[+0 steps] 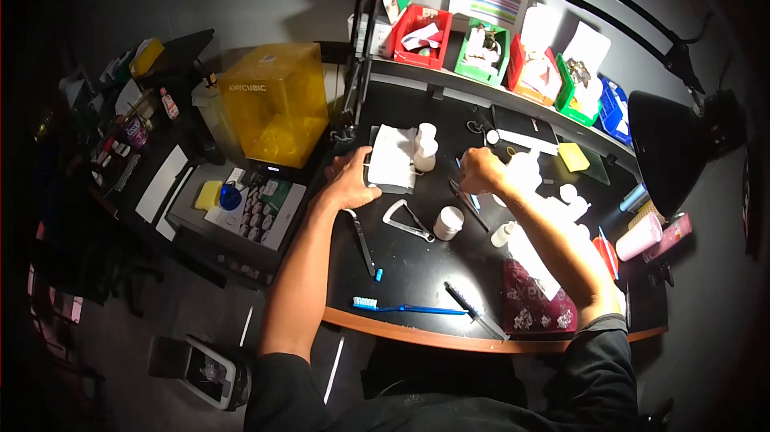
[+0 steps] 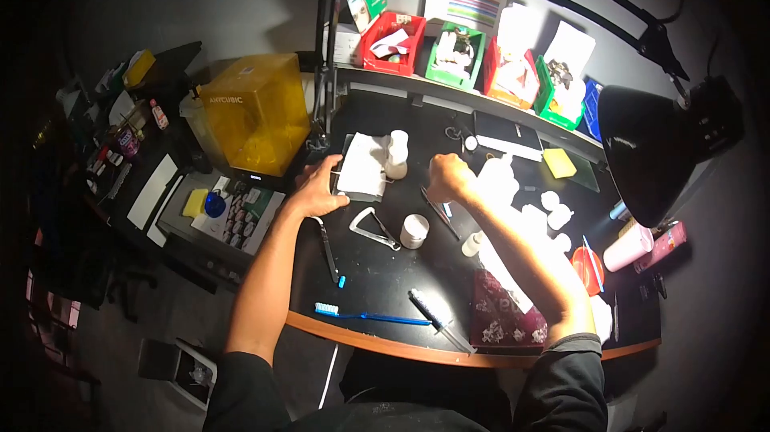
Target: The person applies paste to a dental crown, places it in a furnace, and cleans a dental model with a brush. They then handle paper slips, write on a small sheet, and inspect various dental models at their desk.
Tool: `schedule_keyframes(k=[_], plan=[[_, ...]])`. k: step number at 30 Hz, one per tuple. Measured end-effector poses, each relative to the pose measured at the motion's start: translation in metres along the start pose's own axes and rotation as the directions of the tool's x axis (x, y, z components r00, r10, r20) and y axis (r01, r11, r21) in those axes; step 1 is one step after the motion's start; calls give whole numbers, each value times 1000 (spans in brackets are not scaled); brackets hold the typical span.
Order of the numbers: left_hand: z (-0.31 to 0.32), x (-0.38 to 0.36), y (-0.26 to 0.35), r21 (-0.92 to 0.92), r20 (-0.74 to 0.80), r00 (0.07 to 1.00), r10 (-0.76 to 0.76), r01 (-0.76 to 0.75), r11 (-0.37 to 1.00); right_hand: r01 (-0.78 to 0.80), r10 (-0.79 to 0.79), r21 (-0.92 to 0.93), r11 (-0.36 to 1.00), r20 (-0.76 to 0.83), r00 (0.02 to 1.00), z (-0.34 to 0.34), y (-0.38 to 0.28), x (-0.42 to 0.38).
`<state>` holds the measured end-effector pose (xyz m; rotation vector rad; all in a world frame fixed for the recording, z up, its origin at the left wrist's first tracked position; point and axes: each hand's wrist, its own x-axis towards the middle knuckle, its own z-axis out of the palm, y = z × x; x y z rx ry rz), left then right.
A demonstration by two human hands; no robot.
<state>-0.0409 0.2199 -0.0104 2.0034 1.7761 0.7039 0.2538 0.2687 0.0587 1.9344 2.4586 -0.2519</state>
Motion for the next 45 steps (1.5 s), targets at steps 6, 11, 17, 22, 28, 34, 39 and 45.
schedule_keyframes(k=[6, 11, 17, 22, 28, 34, 39, 45], plan=[[0, -2, 1, 46, -293, 899, 324, -326, 944, 235, -264, 273, 933, 74, 962, -14, -5, -46], [0, -4, 5, 101, -319, 835, 448, -439, 893, 543, -556, 153, 826, 61, 829, 1, -8, -83], [-1, -7, 6, 119, -316, 844, 433, -417, 901, 267, -253, 122, 956, -120, 960, -11, -9, -62], [-1, -9, 6, 145, -338, 831, 443, -419, 897, 253, -205, 137, 958, -291, 935, -11, 17, 1], [-5, -11, 8, 147, -308, 855, 417, -390, 909, 110, -74, 92, 990, -333, 940, -27, 27, 47], [-2, -6, 4, 153, -297, 857, 421, -392, 907, 55, -39, 47, 997, -278, 960, -10, 25, 69], [1, -7, 5, 175, -301, 844, 444, -409, 896, 148, -151, -30, 989, -255, 955, 22, 39, 105], [-1, -6, 5, 168, -325, 837, 440, -406, 898, -61, 56, -38, 997, -119, 991, -25, 15, 68]])
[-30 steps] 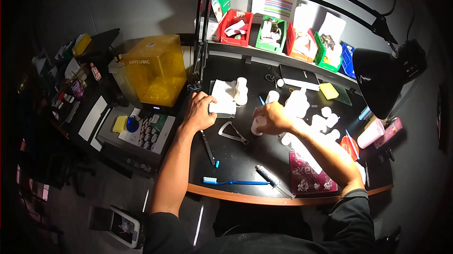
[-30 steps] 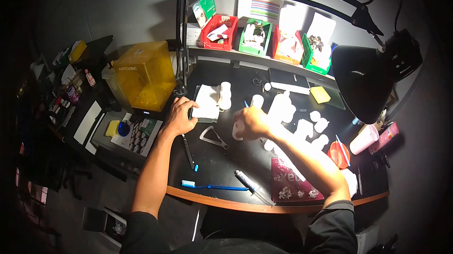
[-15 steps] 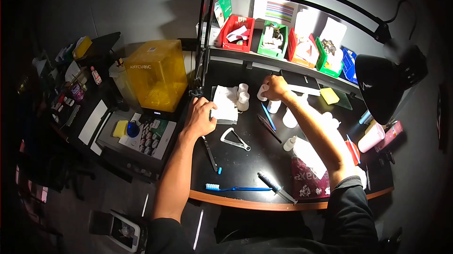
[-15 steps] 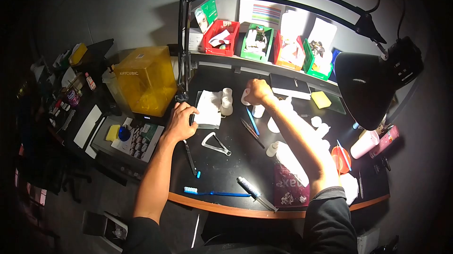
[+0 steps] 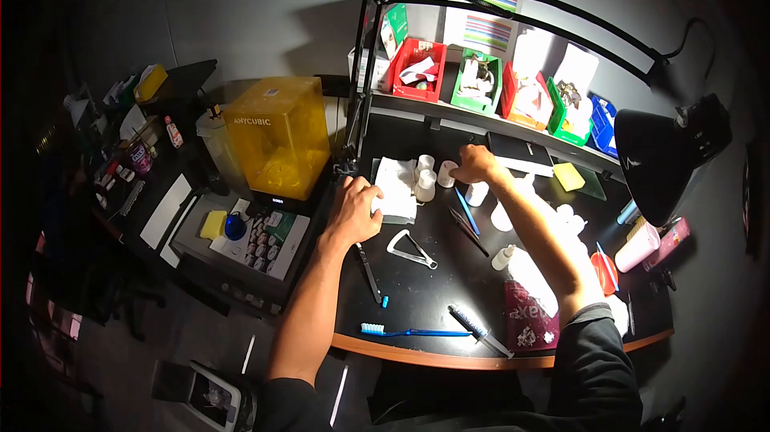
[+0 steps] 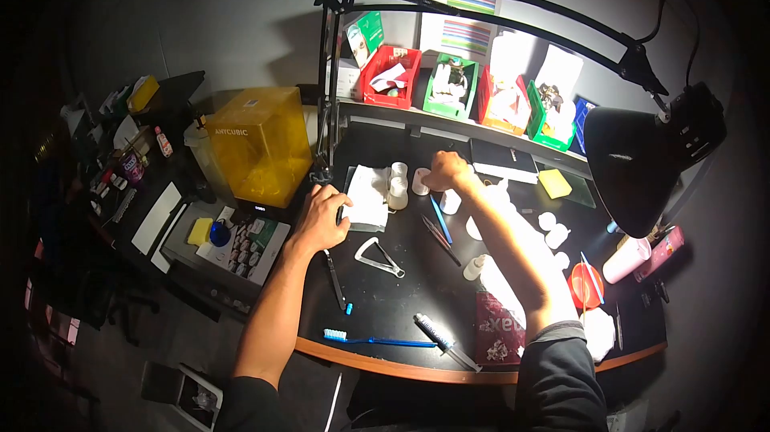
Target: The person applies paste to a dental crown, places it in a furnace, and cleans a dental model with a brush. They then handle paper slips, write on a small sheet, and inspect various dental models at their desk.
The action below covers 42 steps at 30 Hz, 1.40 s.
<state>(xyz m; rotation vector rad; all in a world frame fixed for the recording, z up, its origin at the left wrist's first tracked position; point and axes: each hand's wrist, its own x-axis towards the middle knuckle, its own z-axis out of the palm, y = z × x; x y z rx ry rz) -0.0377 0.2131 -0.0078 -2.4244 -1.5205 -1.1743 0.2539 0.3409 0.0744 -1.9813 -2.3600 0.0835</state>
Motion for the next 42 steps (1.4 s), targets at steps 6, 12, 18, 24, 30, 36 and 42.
schedule_keyframes(k=[6, 12, 18, 24, 30, 36, 42], plan=[[-3, 1, 4, -7, 21, 1000, 4, -4, 1000, -83, 107, -102, 991, 252, 962, -22, -9, -50], [-6, -1, 2, 1, 18, 1000, -12, 12, 1000, -76, 83, 81, 994, -78, 994, -8, -19, -37], [-9, -1, 2, -18, 28, 999, -18, 19, 1000, -62, 61, 150, 987, 9, 998, 17, -16, -30], [-8, 1, 2, -20, 7, 1000, 1, -1, 1000, 115, -101, 80, 990, -160, 982, -81, 47, -88], [-7, 0, 2, -10, 8, 1000, 22, -21, 1000, 46, -16, 184, 982, -163, 986, -81, 82, -132], [-10, -4, -1, -20, -12, 1000, 1, -1, 1000, 96, 43, 264, 960, -477, 878, -29, 91, -129], [-12, -5, -1, -20, 5, 1000, -22, 22, 1000, -8, 163, 324, 946, -456, 875, -30, 81, -135]])
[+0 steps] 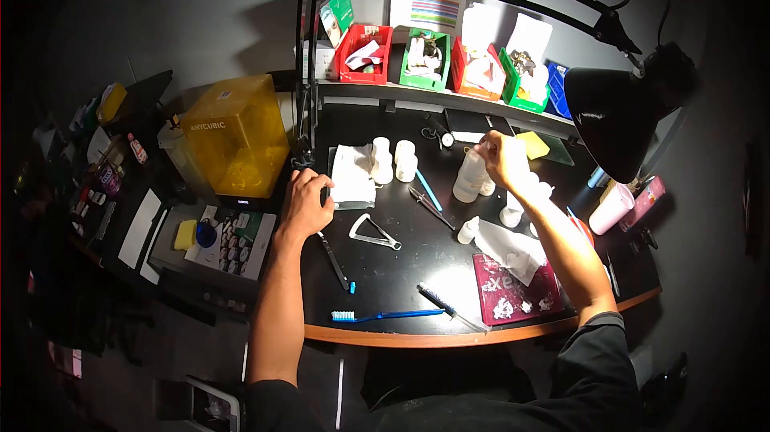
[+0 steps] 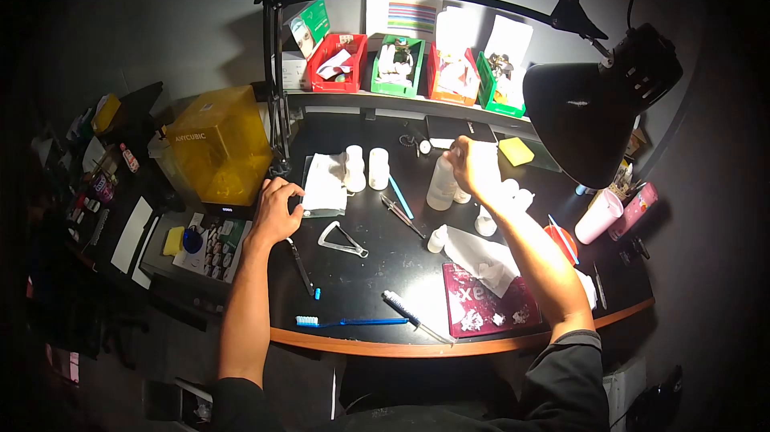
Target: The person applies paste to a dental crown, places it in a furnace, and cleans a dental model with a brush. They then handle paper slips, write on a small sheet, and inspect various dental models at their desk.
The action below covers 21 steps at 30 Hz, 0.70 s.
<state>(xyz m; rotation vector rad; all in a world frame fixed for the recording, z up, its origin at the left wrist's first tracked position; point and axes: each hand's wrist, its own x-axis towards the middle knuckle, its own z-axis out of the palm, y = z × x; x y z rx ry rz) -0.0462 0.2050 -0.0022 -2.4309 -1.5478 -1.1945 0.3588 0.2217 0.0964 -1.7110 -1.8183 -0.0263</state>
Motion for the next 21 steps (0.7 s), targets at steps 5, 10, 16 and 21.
schedule_keyframes(k=[5, 10, 16, 21], plan=[[-3, -1, 1, 7, -6, 1000, 3, -3, 1000, 109, -113, 48, 993, 89, 990, 11, 9, -3], [-4, 5, 10, -49, -72, 986, 151, -155, 987, 79, -83, 88, 993, 48, 995, 32, -14, 24], [-11, 9, 37, -127, -178, 948, 263, -288, 949, 73, -78, 106, 992, 42, 996, 69, -31, 63], [-10, 9, 35, -114, -171, 953, 252, -273, 955, 103, -101, 117, 988, -23, 995, 86, -31, 71]])
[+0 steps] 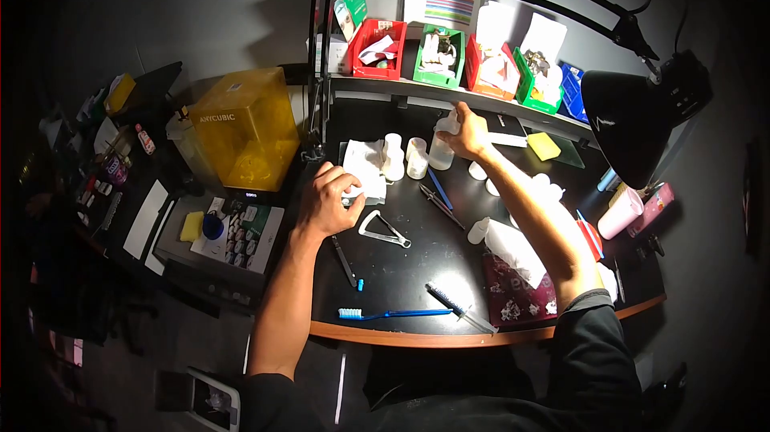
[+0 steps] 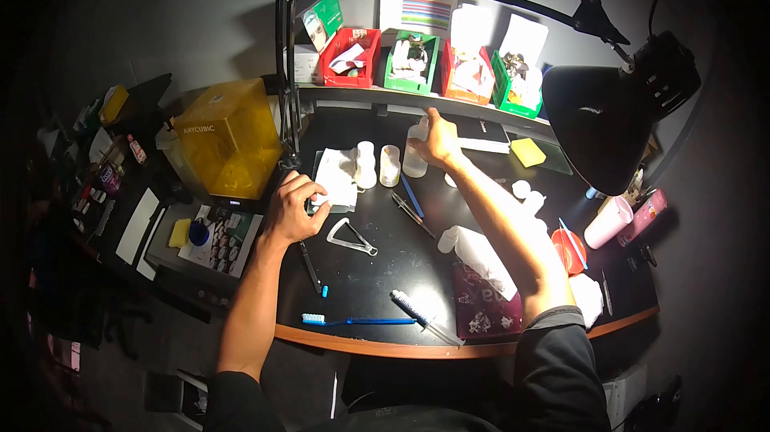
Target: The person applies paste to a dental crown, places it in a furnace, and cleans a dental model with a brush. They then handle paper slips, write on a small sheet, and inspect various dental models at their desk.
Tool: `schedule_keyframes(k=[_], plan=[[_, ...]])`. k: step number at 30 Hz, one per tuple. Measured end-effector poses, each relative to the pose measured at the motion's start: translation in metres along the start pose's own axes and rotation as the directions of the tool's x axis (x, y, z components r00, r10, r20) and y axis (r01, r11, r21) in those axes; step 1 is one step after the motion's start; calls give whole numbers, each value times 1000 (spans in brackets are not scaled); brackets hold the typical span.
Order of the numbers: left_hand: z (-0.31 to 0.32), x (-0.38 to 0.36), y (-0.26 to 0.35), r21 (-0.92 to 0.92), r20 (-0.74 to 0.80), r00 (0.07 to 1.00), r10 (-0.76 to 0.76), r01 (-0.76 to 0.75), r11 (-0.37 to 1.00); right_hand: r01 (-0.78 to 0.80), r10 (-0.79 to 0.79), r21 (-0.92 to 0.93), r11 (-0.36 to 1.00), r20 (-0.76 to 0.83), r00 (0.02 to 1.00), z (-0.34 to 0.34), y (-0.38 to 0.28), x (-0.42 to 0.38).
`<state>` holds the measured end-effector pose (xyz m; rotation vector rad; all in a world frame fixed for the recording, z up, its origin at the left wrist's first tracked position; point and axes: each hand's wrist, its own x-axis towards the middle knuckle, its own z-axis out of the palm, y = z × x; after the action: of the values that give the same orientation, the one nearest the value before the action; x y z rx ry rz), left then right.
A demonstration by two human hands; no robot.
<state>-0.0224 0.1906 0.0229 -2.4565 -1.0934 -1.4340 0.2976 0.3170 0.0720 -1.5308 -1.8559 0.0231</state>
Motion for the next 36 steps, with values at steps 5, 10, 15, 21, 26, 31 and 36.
schedule_keyframes(k=[5, 10, 15, 21, 26, 31, 36], plan=[[-1, -1, -2, 42, -27, 999, -20, 21, 999, 65, -68, -24, 998, -179, 981, -14, 6, -21], [6, -4, -9, 45, -31, 999, -37, 38, 998, -17, 75, -120, 993, 499, 863, 2, 10, -56], [2, -7, -8, 52, 20, 998, -59, 58, 997, -42, 168, -216, 975, 607, 777, 2, 5, -58], [1, -5, -15, 70, 7, 997, -75, 75, 995, -174, 331, -286, 942, 716, 614, -24, -25, -73], [0, -10, -13, 5, 199, 960, -196, 199, 980, -162, 228, -163, 973, 783, 579, -2, -39, -80], [-4, -9, -5, -22, 441, 847, -297, 341, 940, -59, 160, -157, 986, 778, 608, 26, -63, -82], [-5, -12, -13, 34, 422, 838, -346, 368, 929, 122, 38, -168, 978, 721, 692, 28, -89, -92]])
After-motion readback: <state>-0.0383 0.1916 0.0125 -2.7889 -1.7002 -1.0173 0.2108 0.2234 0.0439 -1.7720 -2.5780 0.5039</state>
